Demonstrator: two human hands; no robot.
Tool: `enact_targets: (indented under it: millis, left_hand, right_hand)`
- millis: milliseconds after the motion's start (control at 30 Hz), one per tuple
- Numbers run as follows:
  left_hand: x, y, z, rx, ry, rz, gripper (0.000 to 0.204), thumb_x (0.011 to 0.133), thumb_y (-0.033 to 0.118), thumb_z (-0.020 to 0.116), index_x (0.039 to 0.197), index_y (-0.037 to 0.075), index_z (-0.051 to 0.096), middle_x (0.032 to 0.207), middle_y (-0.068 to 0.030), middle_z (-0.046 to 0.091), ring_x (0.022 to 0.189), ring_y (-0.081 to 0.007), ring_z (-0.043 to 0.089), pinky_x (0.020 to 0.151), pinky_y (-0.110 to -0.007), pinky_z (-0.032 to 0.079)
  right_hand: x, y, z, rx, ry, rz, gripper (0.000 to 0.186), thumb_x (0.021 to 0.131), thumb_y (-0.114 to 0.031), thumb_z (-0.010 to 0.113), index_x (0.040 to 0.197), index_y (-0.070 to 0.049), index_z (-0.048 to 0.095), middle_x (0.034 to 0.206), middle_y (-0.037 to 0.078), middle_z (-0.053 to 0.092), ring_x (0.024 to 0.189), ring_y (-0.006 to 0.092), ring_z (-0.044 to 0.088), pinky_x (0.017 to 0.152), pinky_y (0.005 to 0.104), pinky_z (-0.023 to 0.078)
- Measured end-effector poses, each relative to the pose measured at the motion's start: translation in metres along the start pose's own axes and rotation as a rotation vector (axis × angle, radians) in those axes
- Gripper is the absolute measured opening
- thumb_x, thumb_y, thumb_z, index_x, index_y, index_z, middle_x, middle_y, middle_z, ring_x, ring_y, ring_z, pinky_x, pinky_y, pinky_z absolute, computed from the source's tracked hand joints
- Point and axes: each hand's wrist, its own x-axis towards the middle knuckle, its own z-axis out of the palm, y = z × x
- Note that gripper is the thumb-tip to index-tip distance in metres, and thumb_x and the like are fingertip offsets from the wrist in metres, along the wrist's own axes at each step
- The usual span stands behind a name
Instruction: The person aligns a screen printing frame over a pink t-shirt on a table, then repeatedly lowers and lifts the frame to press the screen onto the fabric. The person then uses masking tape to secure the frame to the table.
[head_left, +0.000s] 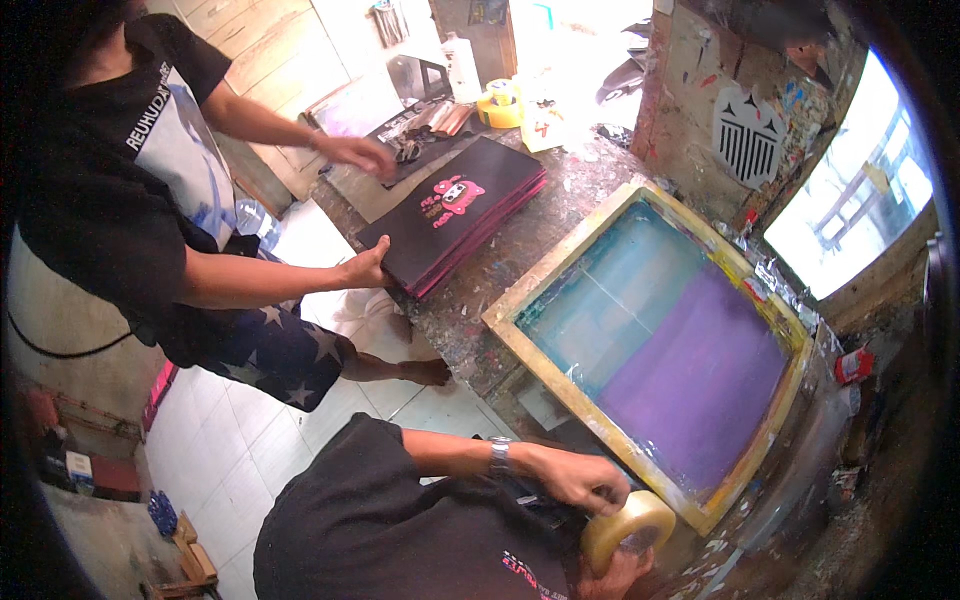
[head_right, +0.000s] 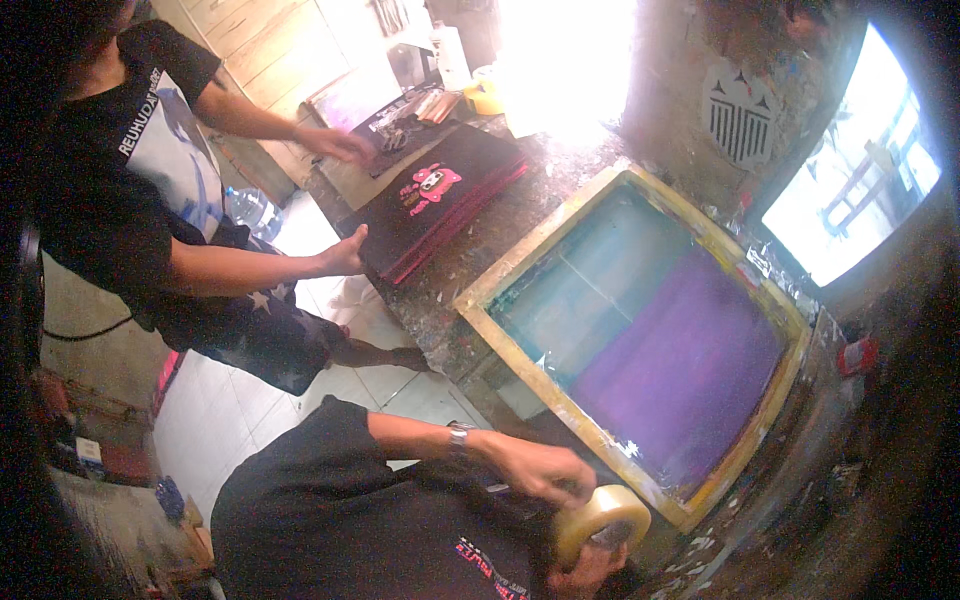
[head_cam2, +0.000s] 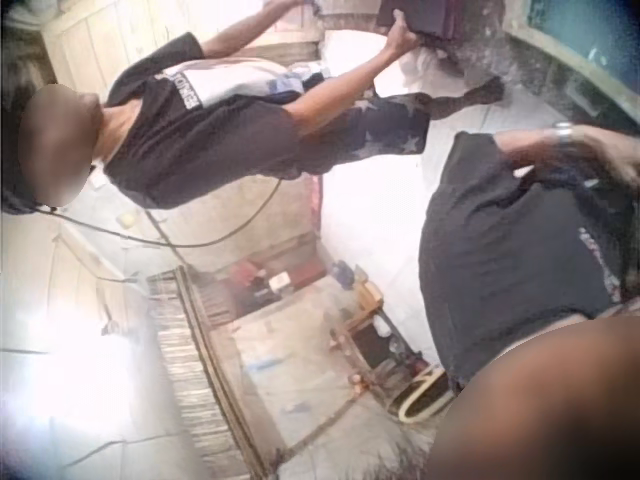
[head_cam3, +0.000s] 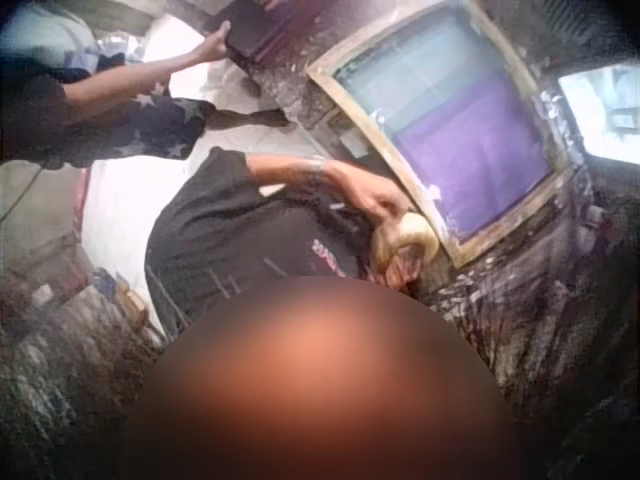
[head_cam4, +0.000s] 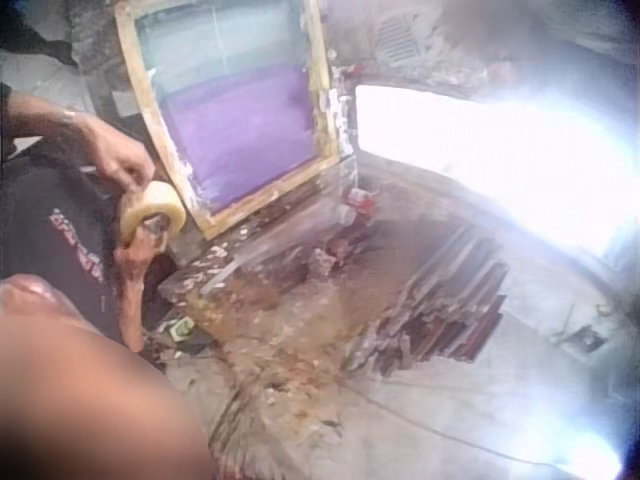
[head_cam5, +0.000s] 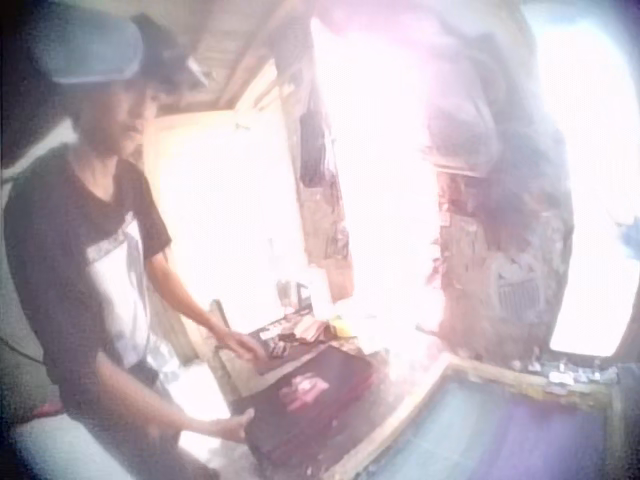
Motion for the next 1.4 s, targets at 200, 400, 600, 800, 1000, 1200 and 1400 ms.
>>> enact_targets:
  millis: [200,400,600,800,1000,1200,1400]
  left_hand:
    - [-0.016,0.029,-0.006,-0.600,0.103,-0.330,0.021,0.102,0.018,0.065,0.102,-0.003,0.063,0.092,-0.0143,0.065,0.085,-0.0249,0.067,0.074,-0.041,0.054]
    - [-0.029,0.042,0.008,-0.084,0.284,-0.120,0.021,0.097,0.018,0.074,0.101,-0.002,0.068,0.096,-0.0081,0.071,0.084,-0.0193,0.069,0.076,-0.038,0.056]
    - [-0.082,0.076,-0.073,-0.048,0.650,-0.204,0.015,0.094,0.016,0.078,0.101,0.003,0.077,0.098,-0.0080,0.077,0.089,-0.0130,0.070,0.080,-0.032,0.057]
    - [-0.216,0.102,-0.186,-0.009,1.288,0.213,0.016,0.102,0.018,0.067,0.110,0.004,0.064,0.101,-0.0038,0.063,0.086,-0.0121,0.059,0.080,-0.030,0.050]
    - [-0.233,0.134,-0.199,-0.559,0.787,0.825,0.022,0.106,0.021,0.058,0.107,0.000,0.065,0.099,-0.0108,0.055,0.087,-0.0221,0.052,0.084,-0.035,0.042]
    - [-0.202,0.136,-0.190,-0.624,0.875,0.911,0.010,0.100,0.014,0.062,0.105,0.006,0.067,0.114,-0.0074,0.054,0.104,-0.0231,0.052,0.096,-0.039,0.040]
    - [-0.207,0.133,-0.196,-0.752,0.773,0.847,0.008,0.100,0.015,0.061,0.101,0.008,0.065,0.111,-0.0075,0.051,0.109,-0.0228,0.049,0.098,-0.039,0.039]
  right_hand:
    - [0.017,-0.008,-0.017,0.106,-0.073,0.071,0.066,0.099,-0.058,0.059,0.125,0.002,0.064,0.097,0.013,0.070,0.088,0.0336,0.069,0.108,0.0611,0.043]
    - [0.029,-0.046,-0.031,0.474,-0.219,0.293,0.067,0.099,-0.058,0.062,0.129,0.002,0.063,0.099,0.014,0.072,0.089,0.0338,0.070,0.106,0.0576,0.047]
    - [0.052,-0.059,-0.100,1.118,-0.638,0.632,0.069,0.099,-0.058,0.064,0.133,0.002,0.063,0.101,0.015,0.073,0.090,0.0340,0.071,0.104,0.0541,0.051]
    - [0.106,-0.065,-0.230,0.383,-0.730,0.512,0.061,0.094,-0.045,0.075,0.136,-0.003,0.063,0.103,0.020,0.075,0.093,0.0340,0.073,0.087,0.0430,0.058]
    - [0.135,-0.139,-0.323,-0.433,-0.241,0.137,0.043,0.097,-0.043,0.073,0.129,-0.017,0.063,0.097,0.018,0.070,0.082,0.0329,0.070,0.071,0.0481,0.056]
    - [0.096,-0.110,-0.306,-0.612,0.528,-0.408,0.022,0.101,-0.036,0.070,0.117,-0.033,0.056,0.092,0.018,0.067,0.070,0.0246,0.070,0.057,0.0400,0.052]
    - [0.090,-0.048,-0.199,-0.171,-0.002,-0.090,0.043,0.089,-0.036,0.082,0.127,-0.027,0.062,0.077,0.006,0.060,0.066,0.0290,0.060,0.056,0.0448,0.044]
